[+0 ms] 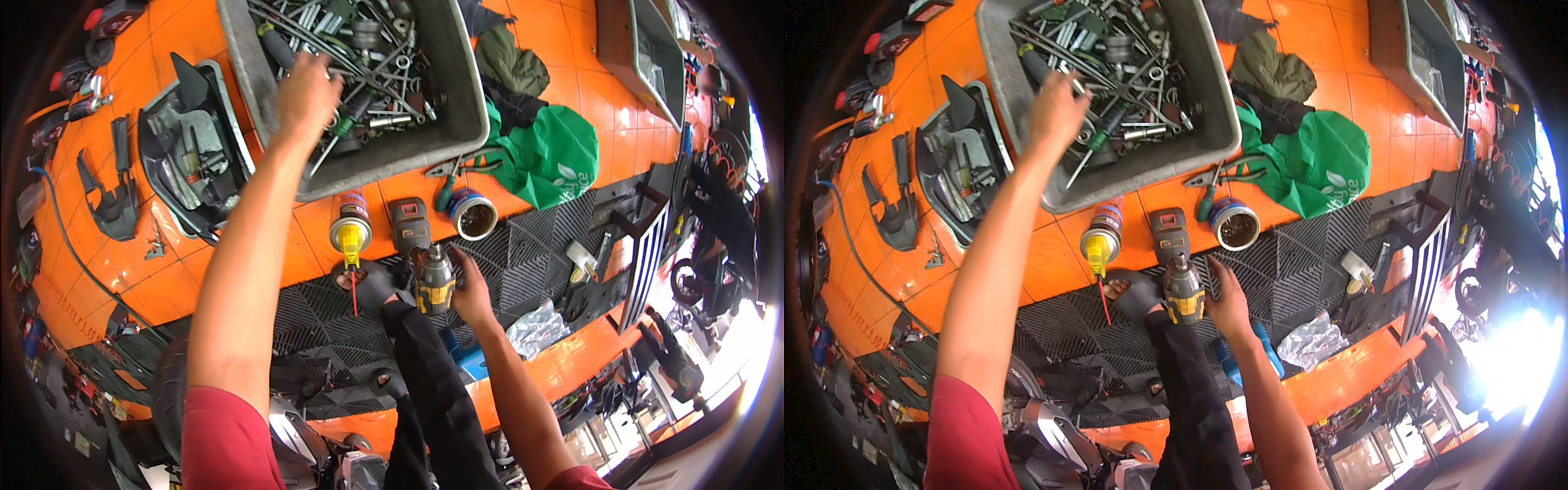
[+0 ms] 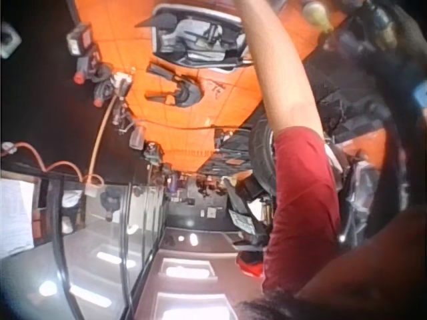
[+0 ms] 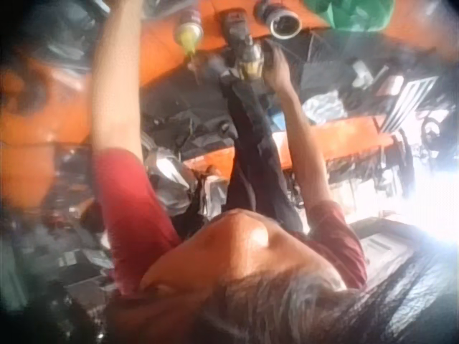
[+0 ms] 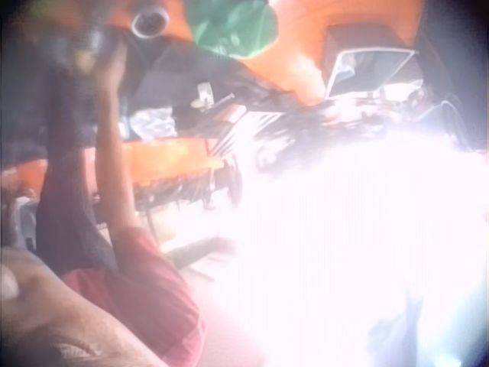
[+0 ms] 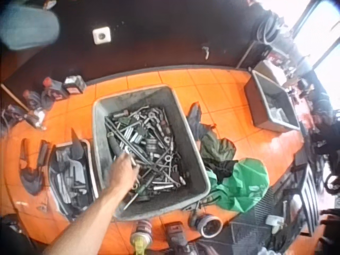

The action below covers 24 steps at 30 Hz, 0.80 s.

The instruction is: The person uses an impact driver to remove screws from the inner storage compartment of a motorcycle, then uses a screwdriver to loosen connections on the battery and manipulate internal wiring.

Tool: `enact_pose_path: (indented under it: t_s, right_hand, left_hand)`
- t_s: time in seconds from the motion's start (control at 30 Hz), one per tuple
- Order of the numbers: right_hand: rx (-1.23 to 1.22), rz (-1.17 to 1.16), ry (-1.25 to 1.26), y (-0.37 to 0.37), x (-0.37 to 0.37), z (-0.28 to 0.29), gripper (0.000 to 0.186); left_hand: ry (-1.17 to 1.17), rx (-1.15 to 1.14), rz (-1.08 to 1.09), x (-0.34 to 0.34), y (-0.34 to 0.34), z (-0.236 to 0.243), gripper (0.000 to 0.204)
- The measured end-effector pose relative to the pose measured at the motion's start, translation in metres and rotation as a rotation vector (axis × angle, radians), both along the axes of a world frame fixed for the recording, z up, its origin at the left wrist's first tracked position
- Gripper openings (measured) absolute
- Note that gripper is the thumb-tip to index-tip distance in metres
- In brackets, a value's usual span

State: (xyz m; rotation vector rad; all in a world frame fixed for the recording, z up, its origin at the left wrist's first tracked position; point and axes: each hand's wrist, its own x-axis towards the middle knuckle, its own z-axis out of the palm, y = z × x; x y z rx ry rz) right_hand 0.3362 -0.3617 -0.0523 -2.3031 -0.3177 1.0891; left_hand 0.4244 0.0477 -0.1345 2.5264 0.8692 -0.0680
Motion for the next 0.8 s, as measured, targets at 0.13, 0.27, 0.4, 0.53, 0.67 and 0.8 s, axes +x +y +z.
enact_pose_path:
  t_s: [0.13, 0.27, 0.4, 0.53, 0.67, 0.8]
  right_hand:
    - [0.053, 0.259, -0.223, 0.028, -0.011, -0.023, 0.073]
    - [0.072, 0.185, -0.236, 0.048, -0.019, -0.041, 0.065]
    - [0.151, 0.034, -0.283, 0.044, -0.041, -0.048, 0.047]
    - [0.302, -0.095, -0.081, 0.047, -0.037, -0.02, 0.046]
    - [0.319, 0.01, -0.08, 0.046, -0.044, 0.021, 0.049]
    - [0.212, -0.141, 0.205, 0.032, -0.046, 0.109, 0.047]
  left_hand:
    - [0.283, 0.159, 0.056, 0.015, 0.031, -0.025, 0.052]
    - [0.279, 0.224, 0.15, 0.017, 0.033, -0.053, 0.059]
    - [0.266, 0.165, 0.351, 0.029, 0.03, -0.065, 0.059]
    - [0.209, 0.034, 0.526, 0.033, 0.019, -0.068, 0.054]
    - [-0.259, -0.137, 0.568, 0.008, 0.048, -0.068, 0.046]
    - [-0.995, -1.324, 0.923, -0.029, 0.011, 0.052, 0.022]
